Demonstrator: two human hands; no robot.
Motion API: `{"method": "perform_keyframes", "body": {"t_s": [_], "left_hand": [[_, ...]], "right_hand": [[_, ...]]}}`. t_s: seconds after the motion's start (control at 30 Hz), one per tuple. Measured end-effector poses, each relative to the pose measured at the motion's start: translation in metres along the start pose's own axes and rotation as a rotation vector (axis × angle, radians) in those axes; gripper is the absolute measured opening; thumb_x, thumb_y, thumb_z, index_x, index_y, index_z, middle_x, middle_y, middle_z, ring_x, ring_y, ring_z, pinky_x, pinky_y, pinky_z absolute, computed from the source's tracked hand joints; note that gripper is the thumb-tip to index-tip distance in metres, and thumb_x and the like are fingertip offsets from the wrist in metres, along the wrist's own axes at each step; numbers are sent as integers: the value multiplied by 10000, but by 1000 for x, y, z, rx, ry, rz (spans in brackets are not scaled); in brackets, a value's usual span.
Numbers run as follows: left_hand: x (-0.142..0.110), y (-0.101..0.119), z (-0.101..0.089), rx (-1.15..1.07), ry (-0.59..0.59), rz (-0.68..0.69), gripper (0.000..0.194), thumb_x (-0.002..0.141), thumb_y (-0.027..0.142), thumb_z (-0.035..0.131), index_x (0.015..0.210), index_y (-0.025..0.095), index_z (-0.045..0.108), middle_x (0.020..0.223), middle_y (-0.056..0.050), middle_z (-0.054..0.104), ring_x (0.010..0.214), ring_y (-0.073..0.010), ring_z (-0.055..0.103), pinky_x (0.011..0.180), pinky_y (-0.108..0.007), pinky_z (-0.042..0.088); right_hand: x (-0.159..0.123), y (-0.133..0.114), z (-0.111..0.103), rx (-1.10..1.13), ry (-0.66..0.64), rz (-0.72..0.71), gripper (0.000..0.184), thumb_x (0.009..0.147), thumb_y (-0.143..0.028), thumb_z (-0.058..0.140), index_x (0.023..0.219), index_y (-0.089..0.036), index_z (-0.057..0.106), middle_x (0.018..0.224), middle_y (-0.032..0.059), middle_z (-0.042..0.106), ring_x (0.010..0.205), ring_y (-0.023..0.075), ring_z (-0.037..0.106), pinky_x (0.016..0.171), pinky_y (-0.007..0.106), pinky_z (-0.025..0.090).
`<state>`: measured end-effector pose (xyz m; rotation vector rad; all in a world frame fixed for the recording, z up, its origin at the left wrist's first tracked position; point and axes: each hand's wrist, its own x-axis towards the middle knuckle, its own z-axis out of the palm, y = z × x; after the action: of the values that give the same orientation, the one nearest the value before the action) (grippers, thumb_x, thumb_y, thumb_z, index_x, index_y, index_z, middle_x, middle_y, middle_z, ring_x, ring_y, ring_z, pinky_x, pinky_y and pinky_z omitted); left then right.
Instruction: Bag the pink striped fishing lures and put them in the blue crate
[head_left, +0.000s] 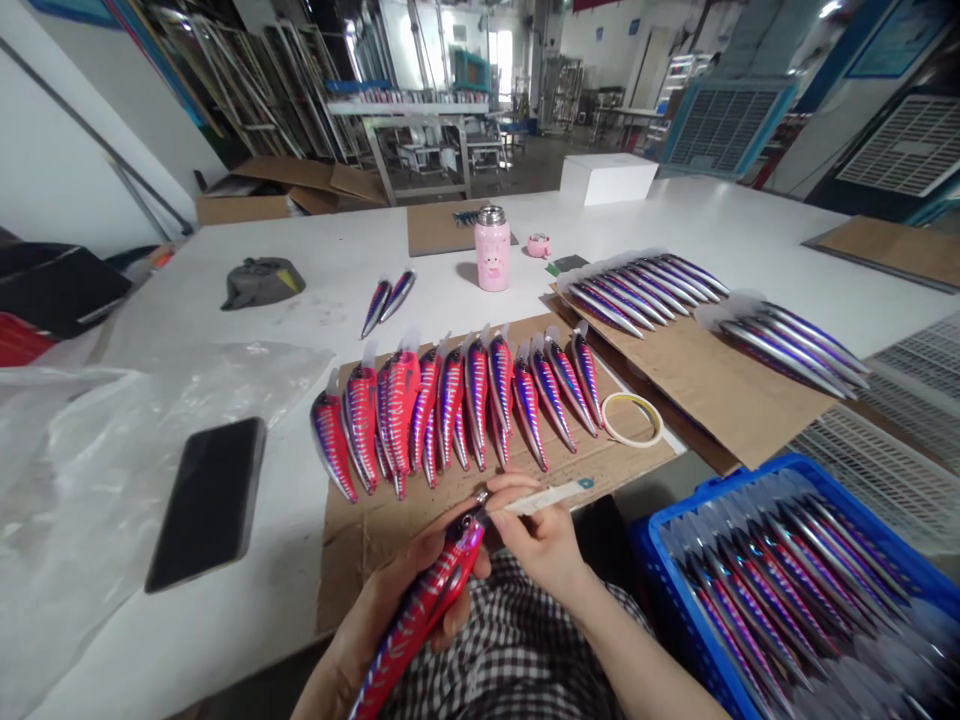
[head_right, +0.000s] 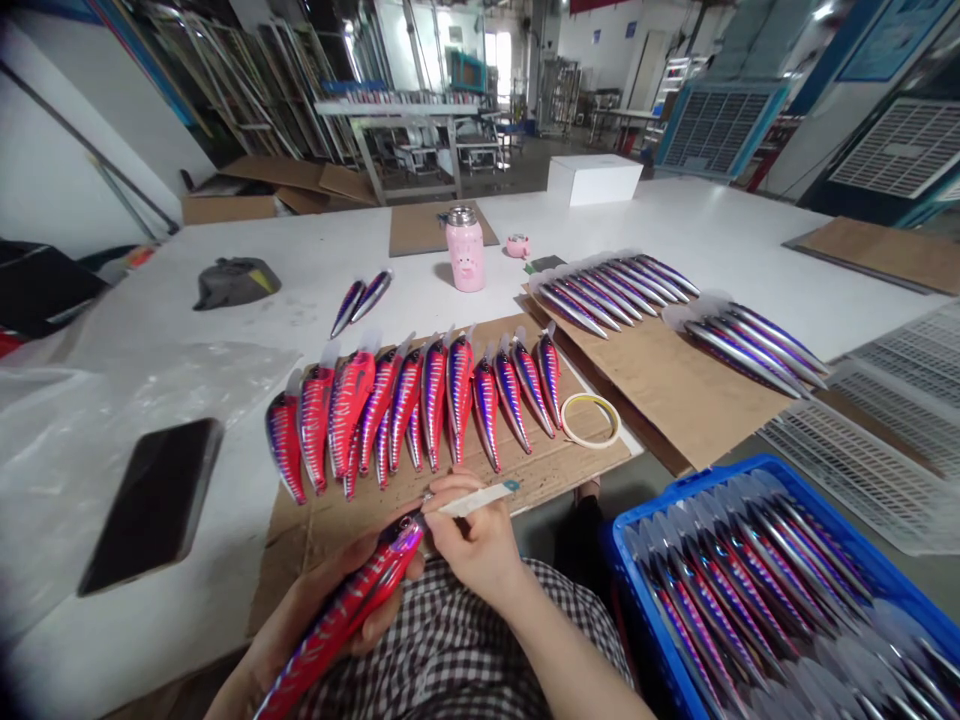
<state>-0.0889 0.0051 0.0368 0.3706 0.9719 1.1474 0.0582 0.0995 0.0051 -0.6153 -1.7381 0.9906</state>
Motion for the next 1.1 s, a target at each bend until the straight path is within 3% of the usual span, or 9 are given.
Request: {"method": "perform_keyframes", "body": {"t_s": [0.13, 0.3, 0.53, 0.83, 1.0, 1.1], "left_hand": [[0, 0, -1, -13, -18, -15, 597, 841, 467, 550, 1333, 156, 415, 521, -1, 541, 401, -122, 452, 349, -204, 317], [0, 0, -2, -6, -37, -41, 606, 854, 487, 518, 1338, 140, 410, 524, -19, 555, 379, -116, 444, 358, -205, 305], [-1, 0, 1, -15, -17, -25, 648, 823, 497, 560, 1337, 131, 410, 480, 0, 538, 350, -108, 423, 340, -195, 299], [-2, 0, 2, -34, -6, -2, 596, 840, 462, 547, 1333, 151, 419, 533, -16, 559, 381, -110, 451, 346, -187, 336], [-2, 1, 2, -12, -9, -47, 584, 859, 465, 512, 1312, 105, 441, 548, -41, 574, 373, -103, 446, 348, -185, 323], [-2, 1, 1, -28, -8, -44, 581, 859, 440, 518, 1345, 147, 395, 675, -71, 624, 392, -100, 459, 345, -186, 325]], "right_hand": [[-1, 0, 3, -41, -2, -14, 113, 814, -164, 552, 829, -214, 652, 847, 42, 692, 920, 193, 645, 933, 387, 481], [-2, 0, 7, -53, 105, 42, 142, 841, -176, 524, 833, -221, 659, 858, 37, 711, 867, 194, 668, 914, 374, 503], [-1, -2, 0, -36, 8, -10, 114, 801, -155, 559, 807, -203, 662, 850, 49, 702, 917, 193, 645, 985, 407, 436], [-3, 0, 7, 4, 128, 89, 133, 830, -178, 531, 838, -219, 657, 892, 50, 707, 904, 207, 652, 877, 376, 511], [-4, 3, 4, 38, 20, -46, 111, 804, -174, 575, 827, -222, 672, 784, 29, 697, 925, 203, 638, 950, 394, 458], [-6, 8, 6, 32, 71, -3, 141, 841, -179, 540, 885, -228, 665, 855, 33, 701, 950, 197, 631, 963, 397, 447]]}}
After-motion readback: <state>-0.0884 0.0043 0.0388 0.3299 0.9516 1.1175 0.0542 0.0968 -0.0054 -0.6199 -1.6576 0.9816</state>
